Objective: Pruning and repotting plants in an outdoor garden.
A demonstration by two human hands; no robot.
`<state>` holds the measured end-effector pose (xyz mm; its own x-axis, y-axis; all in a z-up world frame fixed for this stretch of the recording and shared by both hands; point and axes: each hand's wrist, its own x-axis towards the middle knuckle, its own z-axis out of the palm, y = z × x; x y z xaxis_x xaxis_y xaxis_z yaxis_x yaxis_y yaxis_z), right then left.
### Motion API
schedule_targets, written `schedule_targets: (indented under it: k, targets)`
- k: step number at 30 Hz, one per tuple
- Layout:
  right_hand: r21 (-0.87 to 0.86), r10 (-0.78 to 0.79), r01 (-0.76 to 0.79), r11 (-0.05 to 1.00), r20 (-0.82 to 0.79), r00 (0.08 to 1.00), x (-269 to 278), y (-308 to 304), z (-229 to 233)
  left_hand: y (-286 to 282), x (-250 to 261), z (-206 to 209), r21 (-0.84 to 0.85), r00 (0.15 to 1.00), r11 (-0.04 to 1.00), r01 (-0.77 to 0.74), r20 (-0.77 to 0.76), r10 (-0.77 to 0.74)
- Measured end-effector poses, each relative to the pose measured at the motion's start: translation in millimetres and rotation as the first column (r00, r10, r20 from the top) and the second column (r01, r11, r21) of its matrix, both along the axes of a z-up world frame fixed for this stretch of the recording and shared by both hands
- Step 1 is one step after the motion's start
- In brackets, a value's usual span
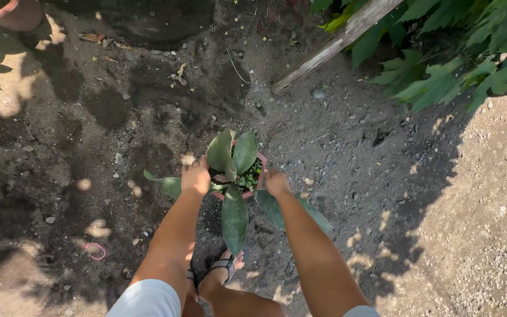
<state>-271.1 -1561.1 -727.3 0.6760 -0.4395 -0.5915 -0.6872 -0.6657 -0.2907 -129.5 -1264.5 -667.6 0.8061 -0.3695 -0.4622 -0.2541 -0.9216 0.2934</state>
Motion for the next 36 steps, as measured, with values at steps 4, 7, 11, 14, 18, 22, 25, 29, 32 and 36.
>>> schedule_targets:
  k: [4, 7, 11, 14, 18, 22, 25, 29, 32, 36]
  targets:
    - [0.054, -0.053, 0.05, 0.997, 0.06, 0.997, 11.0, -6.3, -36.7, -11.5, 13.7, -10.2, 0.03, 0.93, 0.991, -0.132, -0.341, 0.135]
    - [0.291, -0.176, 0.197, 0.936, -0.095, 0.98, 33.5, -1.0, -6.8, -14.8, 18.4, -33.3, 0.091, 0.865, 0.968, -0.232, -0.436, 0.248]
    - [0.517, -0.396, 0.547, 0.658, -0.38, 0.836, 62.1, 10.1, 83.0, -0.9, 14.3, -108.7, 0.066, 0.877, 0.977, -0.202, -0.433, 0.21]
    - [0.521, -0.29, 0.501, 0.691, -0.435, 0.853, 49.2, 5.5, 116.6, 19.7, -11.2, -101.4, 0.013, 0.928, 0.997, 0.075, -0.368, -0.065]
    - [0.624, -0.071, 0.353, 0.697, -0.43, 0.9, 65.4, 24.0, 233.0, 50.2, -19.2, 8.5, -0.064, 0.855, 0.959, 0.277, -0.438, -0.277]
    - [0.639, -0.006, 0.338, 0.691, -0.462, 0.887, 45.7, 27.2, 316.8, 86.5, -31.7, 78.5, -0.143, 0.849, 0.986, 0.084, -0.508, -0.146]
    - [0.773, 0.021, 0.4, 0.492, -0.47, 0.882, 44.0, 36.7, 393.1, 119.5, -25.5, 158.5, -0.24, 0.83, 0.867, -0.437, -0.48, 0.285]
    - [0.881, 0.114, 0.379, 0.283, -0.423, 0.899, 66.1, 87.2, 554.7, 173.4, -6.2, 282.6, -0.335, 0.952, 0.914, -0.231, -0.27, 0.142]
    - [0.96, 0.216, 0.276, 0.049, -0.28, 0.935, 71.0, 118.0, 626.8, 214.3, -1.6, 352.7, -0.27, 0.933, 0.956, -0.118, -0.359, 0.013]
    - [0.951, 0.227, 0.193, -0.243, -0.137, 0.964, 88.2, 197.6, 739.4, 308.1, -6.3, 437.6, -0.261, 0.947, 0.947, 0.184, -0.21, -0.242]
